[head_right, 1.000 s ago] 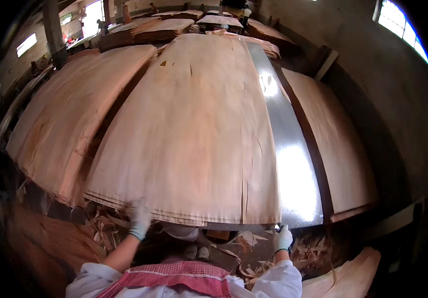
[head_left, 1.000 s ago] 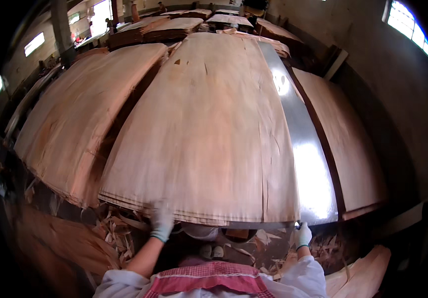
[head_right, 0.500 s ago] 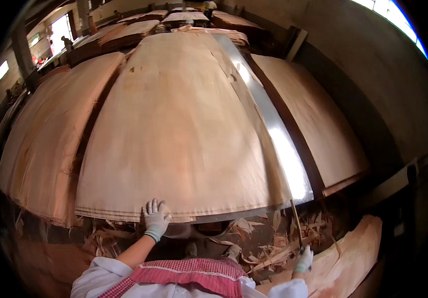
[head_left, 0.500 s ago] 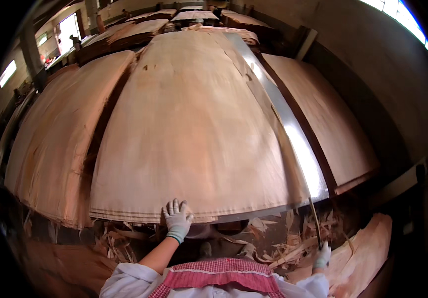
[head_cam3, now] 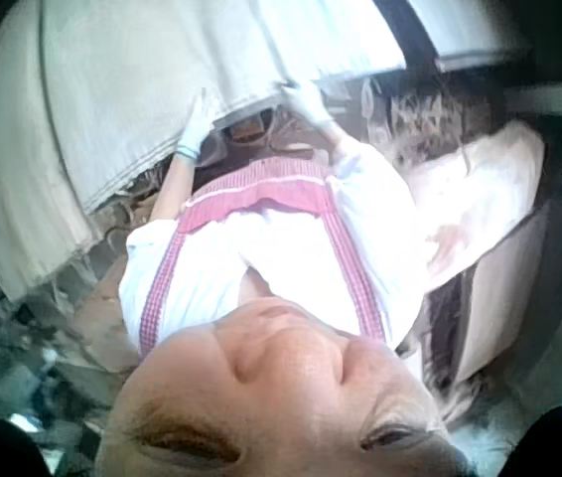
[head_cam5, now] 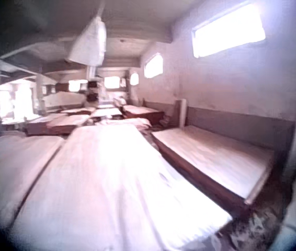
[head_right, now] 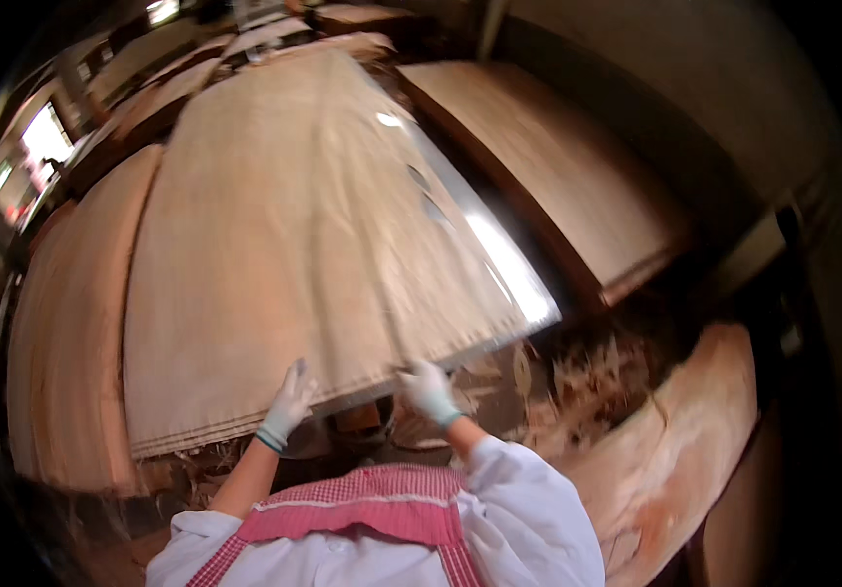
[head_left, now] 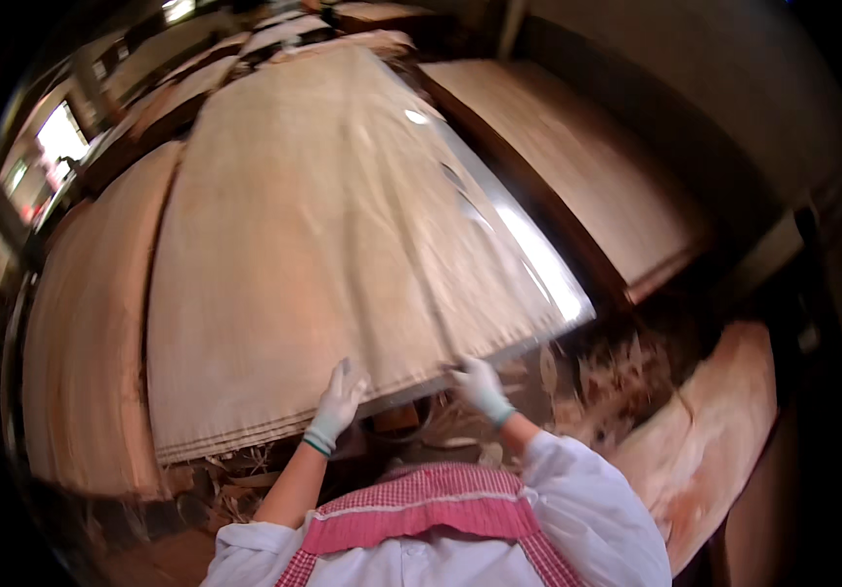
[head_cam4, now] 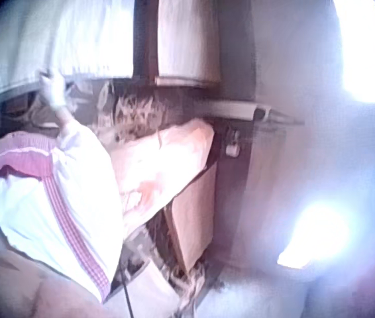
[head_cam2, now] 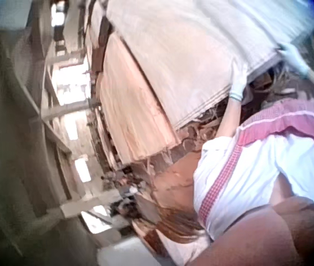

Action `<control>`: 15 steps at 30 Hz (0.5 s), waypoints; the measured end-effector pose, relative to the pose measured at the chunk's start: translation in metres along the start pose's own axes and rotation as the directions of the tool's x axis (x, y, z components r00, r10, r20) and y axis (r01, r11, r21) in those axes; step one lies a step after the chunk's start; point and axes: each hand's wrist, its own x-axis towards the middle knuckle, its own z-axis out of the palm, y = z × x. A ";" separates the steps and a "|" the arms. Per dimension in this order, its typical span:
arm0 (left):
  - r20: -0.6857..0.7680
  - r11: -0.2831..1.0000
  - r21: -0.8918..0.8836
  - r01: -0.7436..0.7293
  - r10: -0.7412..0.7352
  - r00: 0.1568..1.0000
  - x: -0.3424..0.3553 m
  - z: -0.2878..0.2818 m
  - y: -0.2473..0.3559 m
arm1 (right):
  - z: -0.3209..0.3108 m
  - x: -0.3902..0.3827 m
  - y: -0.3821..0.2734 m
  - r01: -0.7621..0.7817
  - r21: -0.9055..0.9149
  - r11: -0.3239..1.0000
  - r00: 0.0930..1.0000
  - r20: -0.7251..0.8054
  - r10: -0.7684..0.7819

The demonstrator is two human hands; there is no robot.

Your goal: The person repairs wood veneer sheets by cutting and fitting veneer patches with a utility knife, taping them in place, and lifting, turning, and stacking the sheets with a rod and by hand.

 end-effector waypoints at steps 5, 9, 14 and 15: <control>0.475 0.508 -0.690 0.515 -0.220 0.852 0.026 0.007 0.083 | 0.043 -0.032 -0.043 0.334 0.058 0.941 0.918 0.209 -0.338; 0.422 0.702 -0.599 0.385 -0.132 0.897 0.085 -0.057 -0.067 | -0.002 -0.054 0.002 0.095 -0.060 0.994 0.996 0.006 -0.094; -0.005 0.946 0.264 -0.189 0.197 0.980 0.125 -0.040 -0.083 | -0.111 -0.199 0.110 -0.432 0.247 0.868 0.580 -0.661 0.477; 0.036 0.940 0.256 -0.225 0.223 0.974 0.130 -0.020 -0.055 | -0.125 -0.247 0.156 -0.376 0.353 0.857 0.365 -0.793 0.487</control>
